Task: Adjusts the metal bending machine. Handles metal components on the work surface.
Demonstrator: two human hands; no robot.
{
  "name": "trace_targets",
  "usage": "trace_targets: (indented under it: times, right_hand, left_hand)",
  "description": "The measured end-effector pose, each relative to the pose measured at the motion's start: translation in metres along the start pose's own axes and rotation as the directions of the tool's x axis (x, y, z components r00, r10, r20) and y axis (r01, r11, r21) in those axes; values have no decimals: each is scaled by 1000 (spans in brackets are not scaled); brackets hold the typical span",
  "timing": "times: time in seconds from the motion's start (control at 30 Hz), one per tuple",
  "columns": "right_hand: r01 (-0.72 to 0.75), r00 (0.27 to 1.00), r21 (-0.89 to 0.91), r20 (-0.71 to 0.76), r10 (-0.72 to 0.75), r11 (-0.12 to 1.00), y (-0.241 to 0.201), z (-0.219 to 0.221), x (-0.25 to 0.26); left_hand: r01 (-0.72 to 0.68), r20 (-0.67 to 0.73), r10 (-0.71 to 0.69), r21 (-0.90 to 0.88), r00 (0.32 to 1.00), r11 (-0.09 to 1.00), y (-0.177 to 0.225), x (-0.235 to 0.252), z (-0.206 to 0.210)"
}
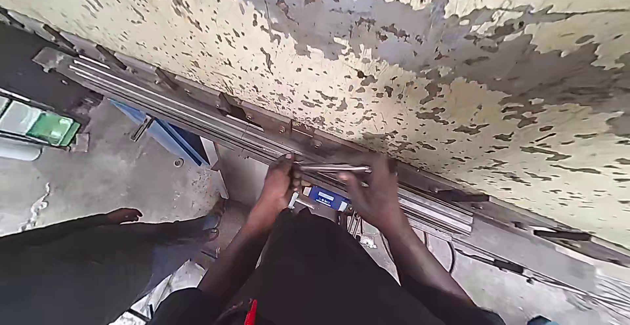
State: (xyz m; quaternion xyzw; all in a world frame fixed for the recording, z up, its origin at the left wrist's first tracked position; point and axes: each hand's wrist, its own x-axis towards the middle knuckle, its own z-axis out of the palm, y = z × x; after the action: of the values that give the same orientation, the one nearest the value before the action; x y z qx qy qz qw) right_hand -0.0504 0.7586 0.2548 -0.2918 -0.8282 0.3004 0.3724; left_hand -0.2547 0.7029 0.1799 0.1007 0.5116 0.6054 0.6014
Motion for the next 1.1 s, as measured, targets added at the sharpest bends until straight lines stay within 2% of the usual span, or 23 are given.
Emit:
trace_targets:
  times: [0.07, 0.17, 0.37, 0.53, 0.67, 0.73, 0.83, 0.9, 0.97, 1.03, 1.07, 1.1]
  right_hand:
    - [-97, 993, 7, -61, 97, 995, 27, -25, -34]
    - [-132, 986, -4, -99, 131, 991, 51, -40, -53]
    - [-211, 965, 4, -158, 209, 977, 78, -35, -58]
    - [-219, 966, -24, -145, 213, 976, 75, -39, -54]
    - [-114, 990, -172, -105, 97, 978, 38, -46, 4]
    - [-45, 993, -193, -118, 22, 980, 38, -47, 19]
    - [99, 991, -271, -61, -120, 957, 48, -57, 0]
    - [142, 976, -291, -117, -183, 946, 55, -67, -27]
    - [206, 914, -317, -277, -298, 926, 63, -74, -41]
    - [317, 810, -315, -401, -429, 894, 59, -56, -7]
    - [407, 769, -281, -408, -492, 869, 47, -35, 29]
    - [515, 759, -234, -323, -565, 825, 27, -15, 65]
  left_hand:
    - [-36, 25, 35, 50, 999, 998, -23, 0, 18]
    - [-64, 25, 62, 80, 998, 995, -38, 10, 35]
    - [-126, -38, 135, 171, 990, 977, -40, 27, 49]
    - [-141, -45, 153, 206, 987, 968, -38, 33, 51]
    - [46, 3, -46, 0, 999, 999, -22, 33, 52]
    - [93, 38, -91, -56, 995, 994, -18, 35, 50]
    - [106, 31, -104, -50, 994, 993, -17, 35, 52]
    - [117, 25, -116, -34, 993, 993, -14, 34, 53]
    - [122, 29, -121, -22, 992, 992, -12, 35, 52]
    - [131, 42, -129, -33, 991, 991, -9, 35, 49]
    - [162, 71, -157, -56, 985, 985, -5, 35, 49]
    - [228, 117, -216, -108, 969, 968, -7, 30, 51]
